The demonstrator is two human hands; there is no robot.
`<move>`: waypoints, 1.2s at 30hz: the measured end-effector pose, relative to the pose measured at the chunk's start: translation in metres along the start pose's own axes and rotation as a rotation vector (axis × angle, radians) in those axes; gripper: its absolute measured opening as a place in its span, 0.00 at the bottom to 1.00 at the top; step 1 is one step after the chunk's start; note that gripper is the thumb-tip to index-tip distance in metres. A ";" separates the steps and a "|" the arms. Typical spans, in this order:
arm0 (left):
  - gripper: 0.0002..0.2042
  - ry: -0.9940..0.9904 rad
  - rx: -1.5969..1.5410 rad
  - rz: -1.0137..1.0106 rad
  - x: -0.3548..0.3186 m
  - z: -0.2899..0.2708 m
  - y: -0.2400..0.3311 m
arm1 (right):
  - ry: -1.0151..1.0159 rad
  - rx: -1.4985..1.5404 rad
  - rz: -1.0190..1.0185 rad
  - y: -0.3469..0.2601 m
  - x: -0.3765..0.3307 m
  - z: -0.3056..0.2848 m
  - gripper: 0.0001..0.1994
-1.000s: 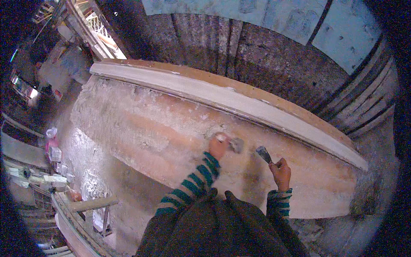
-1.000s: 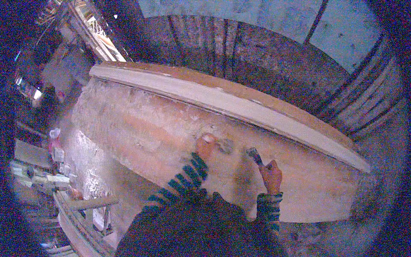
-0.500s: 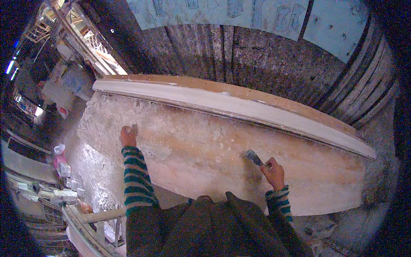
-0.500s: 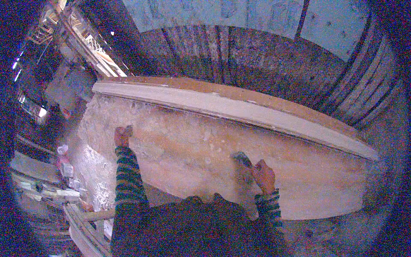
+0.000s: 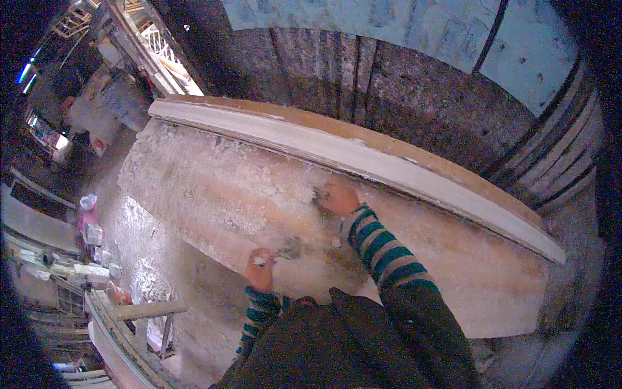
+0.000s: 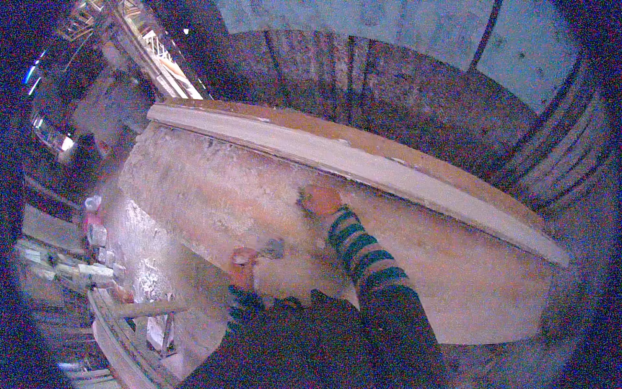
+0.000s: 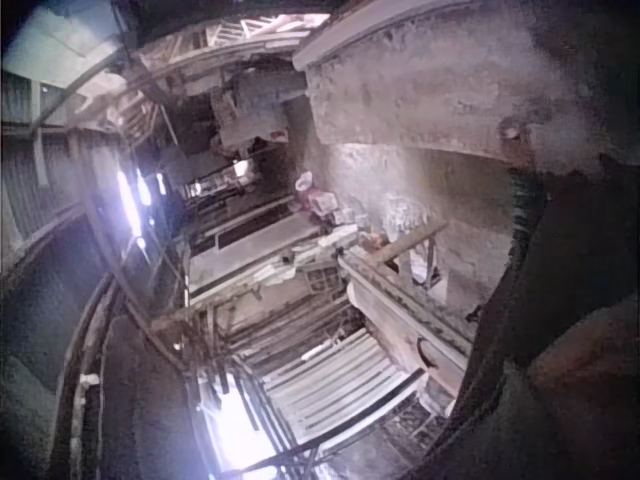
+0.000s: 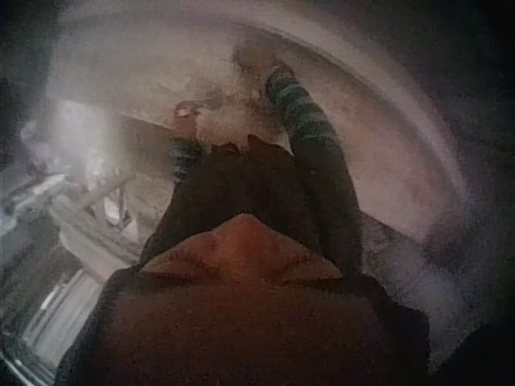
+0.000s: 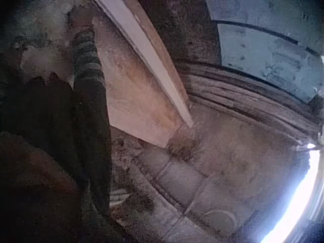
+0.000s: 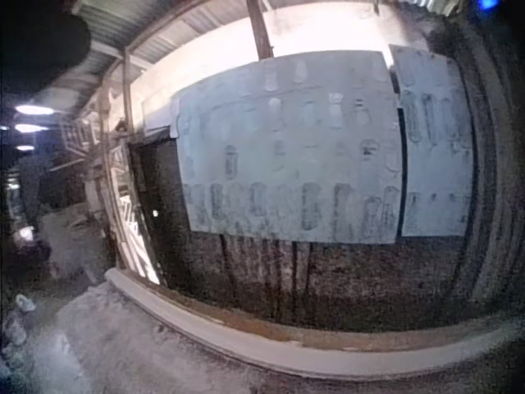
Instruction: The person scrapes a thick, light-colored paste off a large curved wooden surface using a small metal scraper. They repeatedly lift and remove chunks of the material, working along the length of the surface.
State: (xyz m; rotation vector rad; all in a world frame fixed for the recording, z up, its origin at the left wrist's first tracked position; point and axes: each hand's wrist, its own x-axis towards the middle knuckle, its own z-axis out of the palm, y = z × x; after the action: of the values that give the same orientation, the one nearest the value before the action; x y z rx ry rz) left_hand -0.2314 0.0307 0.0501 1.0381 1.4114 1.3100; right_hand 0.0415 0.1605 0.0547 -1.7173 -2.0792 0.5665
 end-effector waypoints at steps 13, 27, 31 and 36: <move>0.08 -0.177 0.332 0.111 -0.022 0.034 -0.005 | -0.029 -0.101 0.505 0.015 -0.194 -0.064 0.15; 0.08 -0.212 0.178 0.125 -0.005 0.033 0.001 | 0.113 0.018 0.658 -0.035 -0.189 -0.018 0.13; 0.09 -0.300 0.301 0.095 0.001 0.030 0.022 | 0.242 0.021 0.622 -0.041 -0.175 0.011 0.13; 0.11 -0.463 0.284 0.215 0.019 0.016 0.023 | 0.228 -0.062 0.765 -0.071 -0.130 -0.006 0.14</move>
State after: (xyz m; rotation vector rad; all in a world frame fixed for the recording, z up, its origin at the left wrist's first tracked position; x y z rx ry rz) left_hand -0.2202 0.0547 0.0716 1.6035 1.1693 0.9418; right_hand 0.0088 0.0210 0.0926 -2.4704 -1.2508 0.4760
